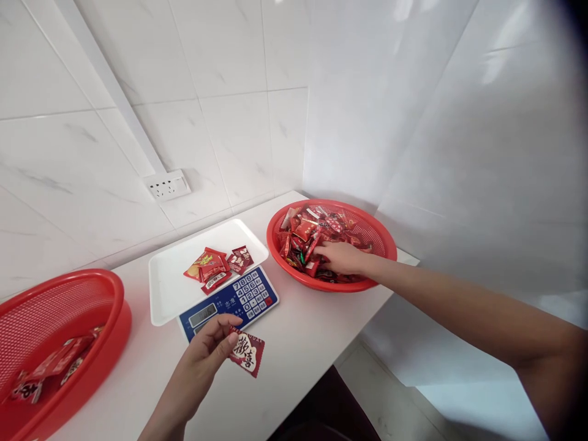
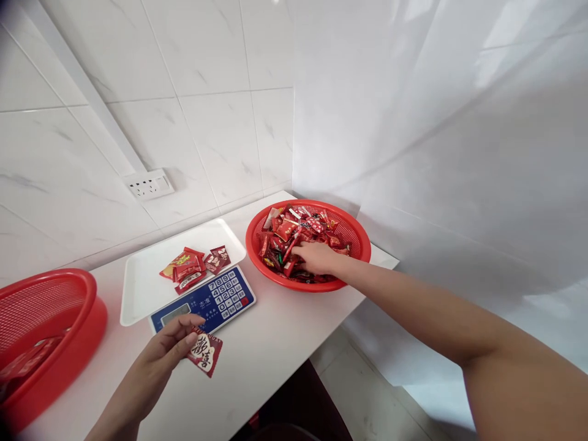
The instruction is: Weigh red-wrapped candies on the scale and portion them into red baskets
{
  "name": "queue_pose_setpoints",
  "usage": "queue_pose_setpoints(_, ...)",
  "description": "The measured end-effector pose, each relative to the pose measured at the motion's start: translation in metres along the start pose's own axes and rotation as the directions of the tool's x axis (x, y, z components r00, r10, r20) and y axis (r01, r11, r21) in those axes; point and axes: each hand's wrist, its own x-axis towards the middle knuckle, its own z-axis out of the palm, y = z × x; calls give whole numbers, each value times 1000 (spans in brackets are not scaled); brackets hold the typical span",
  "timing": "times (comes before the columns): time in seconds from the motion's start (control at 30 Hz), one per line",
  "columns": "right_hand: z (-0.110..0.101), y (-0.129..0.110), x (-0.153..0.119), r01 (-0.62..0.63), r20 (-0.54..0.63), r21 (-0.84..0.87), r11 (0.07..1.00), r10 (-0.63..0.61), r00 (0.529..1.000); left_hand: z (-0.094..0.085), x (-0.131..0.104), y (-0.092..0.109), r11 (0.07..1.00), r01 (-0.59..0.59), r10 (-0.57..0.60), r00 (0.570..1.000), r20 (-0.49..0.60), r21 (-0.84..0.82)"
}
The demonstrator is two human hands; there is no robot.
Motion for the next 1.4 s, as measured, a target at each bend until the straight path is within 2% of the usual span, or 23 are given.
queue_pose_setpoints(0.17, -32, 24, 8, -79, -212, 170, 982, 115, 970, -4, -4, 1, 999, 23, -23, 1000, -18, -22)
queue_pose_setpoints(0.23, -47, 33, 6, -92, -217, 231, 969, 144, 966, -6, -6, 0, 999, 29, -30, 999, -43, -29)
queue_pose_setpoints(0.3, -58, 36, -1, -102, -124, 280, 955, 141, 982, -8, -7, -2, 999, 29, -31, 998, -62, -28)
queue_pose_setpoints(0.37, -61, 33, -12, -95, 48, 313, 945, 84, 995, -10, -7, -4, 999, 29, -30, 998, -64, -21)
queue_pose_setpoints(0.43, -55, 25, -22, -70, 232, 332, 941, -10, 973, -11, -6, -5, 999, 33, -34, 998, -59, -10)
queue_pose_setpoints(0.5, -43, 16, -29, -54, 378, 353, 934, -89, 922, -9, -5, -5, 999, 35, -35, 998, -57, -9)
queue_pose_setpoints(0.57, -30, 9, -31, -51, 452, 364, 930, -129, 883, -6, -4, -3, 999, 29, -30, 998, -52, -23)
queue_pose_setpoints(0.67, -19, 4, -30, -49, 483, 371, 927, -148, 863, 0, -3, 2, 999, -1, -3, 997, -76, -54)
queue_pose_setpoints(0.83, -27, 6, -30, -44, 428, 344, 938, -115, 897, 1, -1, 6, 999, 1, -5, 997, -80, -49)
queue_pose_setpoints(1.0, -39, 1, -17, -104, 299, 275, 956, 17, 954, -2, -1, 4, 1000, 3, -4, 999, -43, -31)
queue_pose_setpoints(1.1, -29, -12, 0, -145, 197, 173, 974, 110, 974, -4, -3, 2, 999, -1, -1, 998, -56, -32)
queue_pose_setpoints(1.23, -8, -27, 19, -211, 89, 45, 976, 207, 974, -7, -9, -2, 999, -3, 1, 998, -58, -36)
queue_pose_setpoints(1.4, -4, -23, 21, -212, 96, 2, 977, 211, 973, -15, -17, -5, 1000, 7, -10, 997, -72, -30)
